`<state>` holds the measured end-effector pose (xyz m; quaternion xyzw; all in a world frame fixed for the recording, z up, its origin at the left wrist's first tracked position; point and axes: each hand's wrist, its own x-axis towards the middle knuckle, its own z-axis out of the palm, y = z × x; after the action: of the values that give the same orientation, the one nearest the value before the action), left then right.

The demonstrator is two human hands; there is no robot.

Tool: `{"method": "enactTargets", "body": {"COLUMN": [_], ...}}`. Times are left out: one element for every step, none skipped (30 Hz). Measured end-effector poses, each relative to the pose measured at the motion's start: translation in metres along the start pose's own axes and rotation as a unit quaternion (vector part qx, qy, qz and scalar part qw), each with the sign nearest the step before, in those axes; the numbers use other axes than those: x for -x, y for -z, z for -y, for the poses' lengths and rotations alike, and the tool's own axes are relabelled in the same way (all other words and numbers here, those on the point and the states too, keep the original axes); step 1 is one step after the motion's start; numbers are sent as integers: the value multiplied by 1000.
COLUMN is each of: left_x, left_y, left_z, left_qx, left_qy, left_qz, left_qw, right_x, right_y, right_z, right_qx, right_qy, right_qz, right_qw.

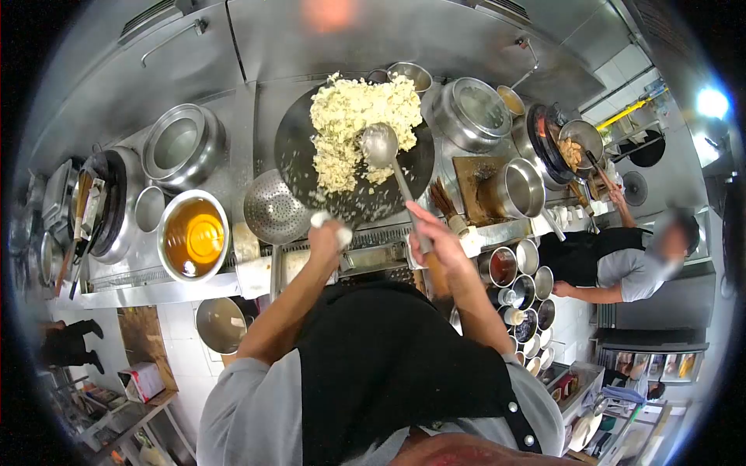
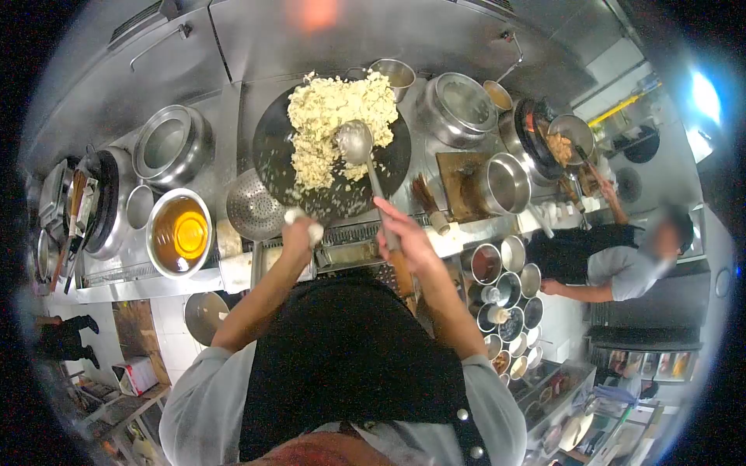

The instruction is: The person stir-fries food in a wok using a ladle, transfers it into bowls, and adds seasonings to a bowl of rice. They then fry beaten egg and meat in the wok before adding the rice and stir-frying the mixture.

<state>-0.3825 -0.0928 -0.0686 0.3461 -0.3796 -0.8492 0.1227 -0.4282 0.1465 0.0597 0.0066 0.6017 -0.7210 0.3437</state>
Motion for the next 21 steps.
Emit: {"method": "enactTargets", "body": {"left_x": [-14, -51, -97, -105, -107, -101, -91, -84, -77, -66, -53, -34, -11, 14, 36, 55, 69, 81, 93, 100, 102], "left_y": [-13, -7, 5, -4, -12, -13, -13, -13, -3, 17, 39, 61, 84, 103, 118, 132, 146, 162, 176, 181, 185], "left_z": [-8, 4, 24, 18, 7, -1, -8, -13, -14, -10, -6, -4, -6, -12, -17, -20, -19, -12, -6, 0, 5], "left_qx": [-2, 9, 9, -48, -105, -99, -108, -116, -115, -64, -13, -41, -71, -111, -149, -133, -115, -103, -96, -97, -53], "left_qy": [0, 6, 6, 11, 13, 11, 49, 87, 87, 94, 102, 78, 54, 33, 10, 42, 74, 66, 60, 55, 32], "left_qz": [-31, 7, 73, 67, 60, 56, 25, -4, -5, 14, 30, 44, 57, 47, 38, -1, -39, -52, -62, -65, -80], "left_qw": [1000, 1000, 997, 997, 993, 993, 993, 989, 990, 993, 994, 995, 994, 992, 988, 990, 990, 991, 992, 992, 995], "right_x": [0, -18, -41, -43, -56, -74, -79, -87, -133, -152, -159, -158, -145, -134, -123, -121, -126, -179, -227, -233, -237], "right_y": [7, 15, 25, 21, 29, 48, 35, 17, 46, 32, 29, 20, -2, -6, -4, -6, -7, -6, -13, -36, -57], "right_z": [5, 14, 28, 56, 75, 92, 117, 134, 136, 148, 175, 202, 224, 240, 251, 242, 235, 200, 158, 149, 152], "right_qx": [-109, -225, -330, -281, -208, -24, 297, 462, 388, 92, -7, -107, -66, -39, -73, -43, -13, 55, 120, 111, 101], "right_qy": [-3, 42, 84, 118, 113, 93, 101, 172, 310, 349, 355, 356, 404, 441, 436, 478, 520, 522, 521, 466, 411], "right_qz": [66, 213, 350, 332, 318, 246, 52, -60, -83, -100, -91, -80, -150, -139, -79, -38, 5, -62, -133, -100, -61], "right_qw": [992, 950, 873, 893, 918, 965, 948, 868, 864, 927, 930, 925, 900, 886, 894, 876, 854, 849, 835, 872, 904]}}
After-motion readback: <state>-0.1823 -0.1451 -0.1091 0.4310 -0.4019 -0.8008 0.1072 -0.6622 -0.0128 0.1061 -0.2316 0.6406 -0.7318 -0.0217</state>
